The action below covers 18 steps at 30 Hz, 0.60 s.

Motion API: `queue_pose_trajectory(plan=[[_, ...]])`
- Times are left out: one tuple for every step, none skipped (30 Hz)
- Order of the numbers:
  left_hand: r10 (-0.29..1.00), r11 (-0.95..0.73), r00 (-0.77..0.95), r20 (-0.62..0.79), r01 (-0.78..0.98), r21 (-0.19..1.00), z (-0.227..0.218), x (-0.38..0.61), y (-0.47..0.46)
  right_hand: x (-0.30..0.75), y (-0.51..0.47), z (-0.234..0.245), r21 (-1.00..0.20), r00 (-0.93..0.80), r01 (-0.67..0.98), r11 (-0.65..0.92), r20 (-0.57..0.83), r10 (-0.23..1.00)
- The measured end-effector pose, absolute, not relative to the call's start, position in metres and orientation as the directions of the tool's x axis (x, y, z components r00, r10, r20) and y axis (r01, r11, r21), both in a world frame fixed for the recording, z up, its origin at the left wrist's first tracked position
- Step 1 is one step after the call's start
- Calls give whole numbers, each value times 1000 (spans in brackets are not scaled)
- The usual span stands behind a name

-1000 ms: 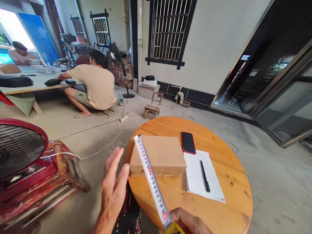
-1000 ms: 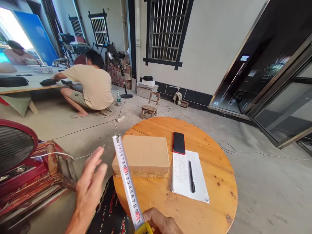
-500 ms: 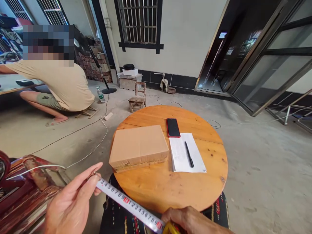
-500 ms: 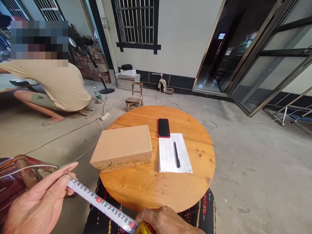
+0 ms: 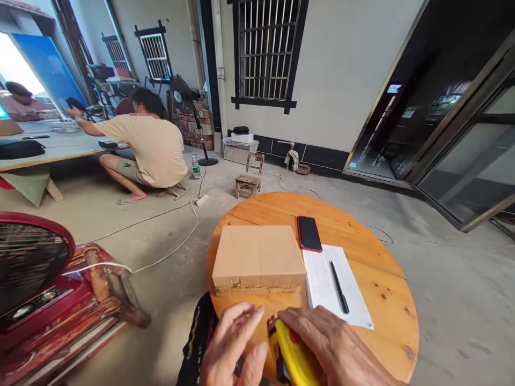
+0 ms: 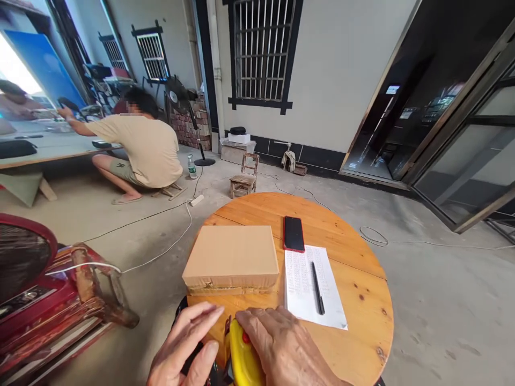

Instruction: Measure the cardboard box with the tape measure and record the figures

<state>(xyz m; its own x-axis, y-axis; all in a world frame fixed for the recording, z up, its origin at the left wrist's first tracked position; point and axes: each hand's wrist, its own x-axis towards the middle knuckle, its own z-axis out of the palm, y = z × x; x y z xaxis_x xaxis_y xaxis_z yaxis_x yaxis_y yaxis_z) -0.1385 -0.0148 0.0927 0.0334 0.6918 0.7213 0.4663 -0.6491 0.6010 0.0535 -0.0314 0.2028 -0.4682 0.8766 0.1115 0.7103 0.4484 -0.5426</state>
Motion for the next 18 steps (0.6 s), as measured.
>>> queue_pose_trajectory(plan=[[692,-627,32,721,521,579,90,-144,-13,50,-23,209,-520,-468,722,457,119,876],[696,-603,35,718,572,556,87,-150,-12,47,-13,213,-496,-469,732,467,130,873],[698,-576,32,715,619,535,85,-156,-10,45,-1,216,-470,-474,740,481,144,869],[698,-548,25,716,662,512,82,-162,-8,43,14,217,-441,-485,747,497,149,862],[693,-522,15,721,700,487,79,-166,-5,42,30,215,-412,-499,751,517,159,852],[685,-498,8,729,735,460,76,-168,-2,40,48,213,-383,-514,753,535,165,842],[677,-477,6,736,766,432,74,-169,2,37,65,209,-356,-522,760,544,164,837],[670,-458,5,742,789,409,72,-169,6,34,82,205,-332,-534,762,556,163,829],[664,-443,3,747,808,390,72,-168,9,30,97,201,-310,-553,763,567,140,821],[661,-429,3,750,822,375,72,-166,13,26,110,198,-288,-576,762,580,108,810],[663,-416,4,748,833,364,73,-165,16,23,119,194,-270,-602,755,598,77,795],[668,-407,10,744,842,354,74,-163,20,20,125,192,-257,-622,747,613,55,781],[674,-402,19,739,848,345,75,-162,23,19,127,190,-254,-633,738,625,60,772],[682,-401,34,730,853,335,75,-161,26,21,126,188,-265,-629,732,627,90,772],[691,-404,54,720,855,324,75,-160,29,25,122,187,-289,-604,733,616,142,785],[700,-410,75,710,856,314,74,-158,32,33,115,187,-321,-555,741,589,202,807],[709,-418,94,699,855,308,72,-157,35,43,106,187,-357,-485,754,551,263,834],[715,-422,103,692,852,310,70,-155,38,56,96,187,-395,-407,766,507,312,858]])
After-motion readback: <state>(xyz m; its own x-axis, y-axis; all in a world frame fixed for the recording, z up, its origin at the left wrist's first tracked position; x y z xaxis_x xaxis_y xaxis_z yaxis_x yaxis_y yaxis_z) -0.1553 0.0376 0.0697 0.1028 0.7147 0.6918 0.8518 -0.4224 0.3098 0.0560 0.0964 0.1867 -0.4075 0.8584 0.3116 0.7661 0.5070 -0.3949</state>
